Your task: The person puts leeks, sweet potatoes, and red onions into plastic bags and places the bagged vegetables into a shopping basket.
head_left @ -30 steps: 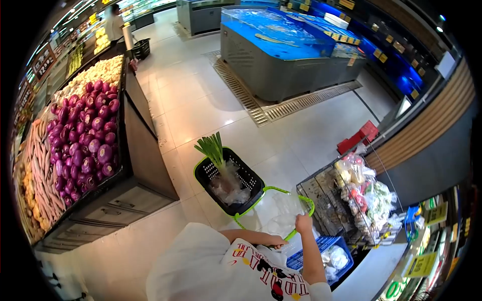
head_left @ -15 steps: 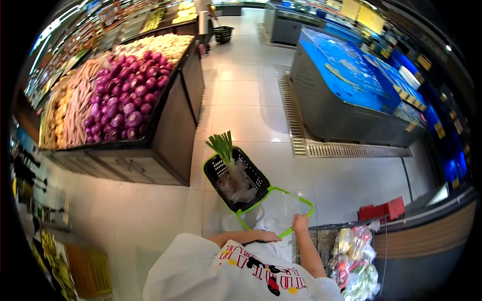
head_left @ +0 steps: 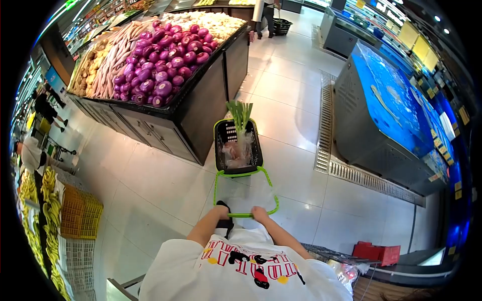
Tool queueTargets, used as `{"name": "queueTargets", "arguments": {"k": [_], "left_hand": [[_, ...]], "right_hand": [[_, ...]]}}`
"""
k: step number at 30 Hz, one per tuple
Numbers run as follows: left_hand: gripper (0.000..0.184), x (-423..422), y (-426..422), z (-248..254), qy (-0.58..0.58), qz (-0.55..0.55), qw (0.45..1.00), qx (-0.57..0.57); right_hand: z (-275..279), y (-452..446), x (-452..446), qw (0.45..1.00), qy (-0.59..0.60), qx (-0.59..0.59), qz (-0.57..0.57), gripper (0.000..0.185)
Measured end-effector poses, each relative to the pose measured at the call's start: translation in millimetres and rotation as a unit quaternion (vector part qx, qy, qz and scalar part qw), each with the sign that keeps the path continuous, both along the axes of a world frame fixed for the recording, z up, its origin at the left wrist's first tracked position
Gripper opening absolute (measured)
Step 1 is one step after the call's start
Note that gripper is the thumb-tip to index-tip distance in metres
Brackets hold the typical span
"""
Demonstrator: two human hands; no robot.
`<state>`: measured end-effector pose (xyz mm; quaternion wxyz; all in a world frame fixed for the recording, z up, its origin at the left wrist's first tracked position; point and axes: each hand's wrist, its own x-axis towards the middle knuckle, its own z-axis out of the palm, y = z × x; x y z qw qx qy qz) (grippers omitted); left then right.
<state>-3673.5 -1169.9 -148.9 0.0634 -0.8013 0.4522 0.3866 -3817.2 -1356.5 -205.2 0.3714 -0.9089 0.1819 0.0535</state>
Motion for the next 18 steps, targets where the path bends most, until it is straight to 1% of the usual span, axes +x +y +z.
{"name": "queueTargets", "arguments": {"k": [1,4,5,6,7,8,9,10,11,13,14,16,17,18], "left_hand": [[0.031,19.3,16.8,-6.8,-0.043,0.0,0.999,0.004],[0.02,84.8,55.1,-4.9,-0.152,0.031,0.988,0.015],[0.02,106.8,63.6,-0.4,-0.154,0.036,0.987,0.015],[0.018,131.6,71.2,5.4,-0.179,0.034,0.983,0.013],[0.016,152.9,77.5,10.7,-0.205,0.03,0.978,0.011],[0.016,171.7,81.5,15.5,-0.208,0.03,0.978,0.011],[0.013,188.4,82.4,24.7,-0.204,0.024,0.979,0.01],[0.011,205.9,82.1,28.6,-0.199,0.018,0.98,0.007],[0.011,222.1,82.1,30.0,-0.196,0.016,0.98,0.005],[0.008,251.7,82.4,31.8,-0.215,-0.028,0.976,0.001],[0.008,268.0,81.8,30.0,-0.212,-0.027,0.977,0.0],[0.008,301.0,83.6,28.7,-0.219,-0.036,0.975,-0.024],[0.008,313.6,82.9,34.8,-0.215,-0.032,0.976,-0.02],[0.008,323.5,77.7,48.2,-0.201,-0.033,0.976,-0.074]], "right_hand": [[-0.7,8.2,20.9,0.997,0.003,0.011,0.075,0.032],[21.6,43.0,85.4,0.994,-0.02,0.009,0.108,0.03],[28.3,55.1,107.5,0.992,-0.016,0.03,0.121,0.029],[42.7,65.4,128.4,0.99,-0.013,0.053,0.132,0.028],[57.7,72.7,146.2,0.985,0.034,0.131,0.107,0.027],[70.5,78.9,159.7,0.985,0.031,0.13,0.107,0.027],[80.1,81.3,172.0,0.981,0.032,0.161,0.1,0.027],[85.2,82.3,187.1,0.977,0.034,0.191,0.092,0.027],[82.2,83.1,200.6,0.977,0.037,0.189,0.089,0.027],[75.3,85.6,222.9,0.954,0.068,0.29,0.043,0.028],[61.0,86.1,236.8,0.954,0.071,0.289,0.043,0.028],[26.9,90.4,264.7,0.961,-0.015,0.264,0.085,0.029],[32.2,92.2,275.9,0.96,-0.01,0.267,0.088,0.029],[47.3,91.5,286.4,0.953,0.021,0.299,0.035,0.029]]}}
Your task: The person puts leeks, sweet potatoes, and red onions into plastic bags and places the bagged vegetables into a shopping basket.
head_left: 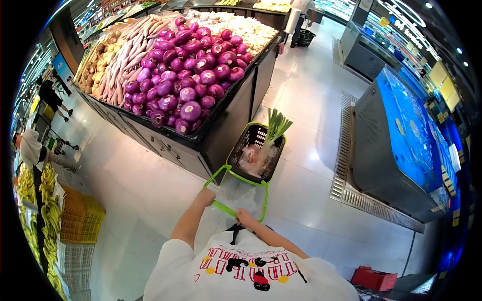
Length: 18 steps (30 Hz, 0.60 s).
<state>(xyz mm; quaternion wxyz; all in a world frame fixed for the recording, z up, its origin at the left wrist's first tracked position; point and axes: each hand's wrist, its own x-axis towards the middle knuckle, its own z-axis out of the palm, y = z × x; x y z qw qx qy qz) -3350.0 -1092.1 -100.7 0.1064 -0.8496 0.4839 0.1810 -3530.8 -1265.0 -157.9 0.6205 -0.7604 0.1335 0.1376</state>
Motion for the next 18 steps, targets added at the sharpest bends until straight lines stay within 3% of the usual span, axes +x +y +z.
{"name": "queueTargets", "arguments": {"k": [2,4,6,8,11,15,18], "left_hand": [[0.008,13.7,-7.8,6.7,0.015,-0.005,0.999,-0.048],[0.009,24.6,-17.0,-0.3,0.075,-0.008,0.981,-0.18],[0.011,35.6,-30.8,0.9,0.075,-0.02,0.974,-0.212],[0.011,48.7,-48.0,7.1,0.091,-0.012,0.972,-0.215],[0.012,72.5,-73.7,3.2,0.106,-0.017,0.965,-0.238],[0.014,113.9,-107.3,-2.1,0.052,-0.031,0.966,-0.251],[0.018,140.3,-129.8,8.9,0.125,-0.012,0.98,-0.151]], "right_hand": [[33.8,-5.5,21.2,0.998,0.048,0.033,-0.035,0.029],[60.8,-25.2,49.2,0.998,0.063,-0.016,0.0,0.031],[44.7,-45.6,69.3,0.994,-0.003,-0.091,0.053,0.032],[76.6,-58.6,83.9,0.996,0.072,-0.041,0.014,0.032],[49.4,-87.7,111.1,0.99,0.133,-0.032,0.016,0.032],[44.7,-130.1,158.3,0.991,0.057,-0.109,0.061,0.035],[38.0,-155.6,195.6,0.975,0.007,-0.187,0.117,0.037]]}}
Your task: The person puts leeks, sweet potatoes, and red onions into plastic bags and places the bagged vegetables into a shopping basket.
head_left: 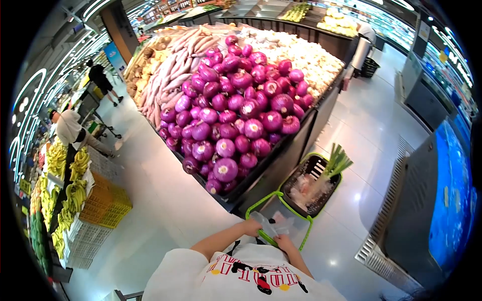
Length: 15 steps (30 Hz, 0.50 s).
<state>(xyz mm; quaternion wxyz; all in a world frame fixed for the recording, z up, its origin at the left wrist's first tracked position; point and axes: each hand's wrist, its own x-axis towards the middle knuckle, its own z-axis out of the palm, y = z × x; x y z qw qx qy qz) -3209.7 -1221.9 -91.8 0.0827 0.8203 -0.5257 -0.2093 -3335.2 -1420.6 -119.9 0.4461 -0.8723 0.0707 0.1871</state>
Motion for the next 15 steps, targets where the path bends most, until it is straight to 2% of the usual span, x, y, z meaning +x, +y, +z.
{"name": "queueTargets", "arguments": {"k": [2,4,6,8,9,11,12,14,15], "left_hand": [[0.025,18.6,-16.1,26.1,0.086,0.039,0.995,-0.041],[0.032,36.3,-32.0,22.4,0.072,0.035,0.997,-0.008],[0.035,43.0,-42.6,13.2,0.043,0.021,0.998,-0.038],[0.035,42.6,-55.9,-2.8,0.072,0.047,0.996,0.005],[0.035,43.5,-64.0,-2.6,0.087,0.063,0.994,0.014],[0.034,55.1,-80.9,9.7,0.102,0.065,0.993,0.018],[0.034,57.9,-89.0,18.1,0.122,0.055,0.991,0.017],[0.035,61.3,-98.4,33.0,0.152,0.072,0.986,-0.004],[0.035,63.8,-99.5,33.7,0.182,0.083,0.979,-0.024]], "right_hand": [[18.1,-17.5,26.1,0.997,0.075,0.033,-0.007,0.037],[22.8,-33.1,47.4,0.997,0.077,-0.008,0.021,0.036],[4.1,-47.4,62.9,0.995,0.072,-0.044,0.055,0.034],[-17.5,-65.1,70.8,0.99,0.128,0.041,0.038,0.028],[-13.9,-71.3,77.3,0.99,0.126,0.045,0.054,0.028],[-2.9,-90.9,82.8,0.963,0.117,0.227,-0.088,0.025],[-3.8,-98.9,88.3,0.963,0.118,0.227,-0.082,0.025],[-7.5,-114.9,96.3,0.933,0.035,0.262,-0.242,0.024],[-12.5,-124.4,104.0,0.933,0.036,0.264,-0.24,0.024]]}}
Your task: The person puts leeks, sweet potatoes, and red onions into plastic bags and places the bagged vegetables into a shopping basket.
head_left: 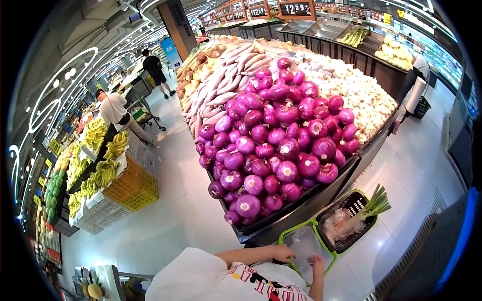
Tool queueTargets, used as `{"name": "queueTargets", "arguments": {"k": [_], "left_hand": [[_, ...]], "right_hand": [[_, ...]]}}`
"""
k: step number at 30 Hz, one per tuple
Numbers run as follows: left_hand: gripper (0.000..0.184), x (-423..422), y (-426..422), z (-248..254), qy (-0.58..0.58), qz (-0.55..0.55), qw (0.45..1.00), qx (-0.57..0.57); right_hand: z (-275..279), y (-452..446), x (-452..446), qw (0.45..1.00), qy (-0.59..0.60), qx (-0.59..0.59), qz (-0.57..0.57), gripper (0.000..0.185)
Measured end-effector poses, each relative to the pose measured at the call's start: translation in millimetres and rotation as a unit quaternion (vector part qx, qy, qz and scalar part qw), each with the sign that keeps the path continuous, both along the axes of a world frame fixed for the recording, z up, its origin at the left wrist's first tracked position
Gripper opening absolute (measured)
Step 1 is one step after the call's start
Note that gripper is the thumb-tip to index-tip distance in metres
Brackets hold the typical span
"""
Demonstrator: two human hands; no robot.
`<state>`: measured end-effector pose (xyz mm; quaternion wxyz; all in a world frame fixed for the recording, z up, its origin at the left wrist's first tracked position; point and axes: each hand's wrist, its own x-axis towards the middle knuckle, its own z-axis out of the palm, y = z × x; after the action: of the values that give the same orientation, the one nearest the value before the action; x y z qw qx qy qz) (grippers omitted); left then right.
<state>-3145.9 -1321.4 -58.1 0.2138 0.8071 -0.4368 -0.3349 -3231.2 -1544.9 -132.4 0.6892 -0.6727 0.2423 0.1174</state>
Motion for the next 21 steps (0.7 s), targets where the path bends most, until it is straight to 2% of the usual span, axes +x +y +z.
{"name": "queueTargets", "arguments": {"k": [1,3,4,6,8,9,10,11,13,14,16,17,19,21], "left_hand": [[0.035,2.8,-0.7,0.9,0.0,-0.001,1.0,0.002],[0.037,8.1,-7.9,4.1,-0.085,-0.071,0.993,0.032],[0.036,12.7,-12.6,5.4,-0.072,-0.076,0.992,0.065],[0.035,16.8,-17.8,2.7,-0.105,-0.075,0.99,0.058],[0.035,15.8,-22.0,0.3,-0.14,-0.071,0.986,0.051],[0.034,15.1,-25.6,-2.2,-0.137,-0.063,0.987,0.061],[0.033,15.8,-29.8,-4.6,-0.136,-0.054,0.987,0.07],[0.033,17.1,-33.4,-8.3,-0.142,-0.049,0.986,0.066],[0.03,17.7,-36.8,-16.1,-0.124,-0.08,0.987,0.067],[0.028,17.2,-35.8,-17.4,-0.136,-0.084,0.986,0.038],[0.027,19.4,-36.8,-23.0,-0.131,-0.103,0.985,0.046],[0.025,22.5,-38.8,-25.2,-0.125,-0.124,0.983,0.053],[0.024,24.6,-47.7,-27.6,-0.134,-0.129,0.982,0.039],[0.023,26.6,-54.2,-18.2,-0.14,-0.134,0.981,0.025]], "right_hand": [[-5.0,-9.0,9.1,1.0,-0.017,-0.006,-0.023,0.025],[-6.0,-17.4,20.5,0.998,-0.037,-0.015,-0.046,0.025],[-6.4,-21.1,28.7,0.998,-0.037,-0.009,-0.059,0.024],[-7.1,-27.5,40.6,0.997,-0.041,-0.007,-0.067,0.023],[-6.7,-30.3,50.6,0.999,0.036,-0.015,0.038,0.021],[-17.0,-31.2,50.9,0.999,0.031,-0.02,0.04,0.021],[-27.4,-31.7,48.0,0.97,0.025,-0.146,0.193,0.02],[-34.0,-33.4,50.7,0.903,0.021,-0.267,0.337,0.019],[53.8,-6.4,40.8,0.958,0.122,-0.102,0.24,0.022],[51.4,-1.7,40.5,0.957,0.12,-0.102,0.245,0.022],[32.7,5.5,30.0,0.962,0.198,-0.096,0.163,0.023],[10.5,2.6,23.8,0.962,0.195,-0.094,0.164,0.023],[-61.4,-17.4,20.9,0.922,0.039,-0.284,0.259,0.028],[-51.9,-33.9,24.0,0.902,-0.002,-0.31,0.3,0.026]]}}
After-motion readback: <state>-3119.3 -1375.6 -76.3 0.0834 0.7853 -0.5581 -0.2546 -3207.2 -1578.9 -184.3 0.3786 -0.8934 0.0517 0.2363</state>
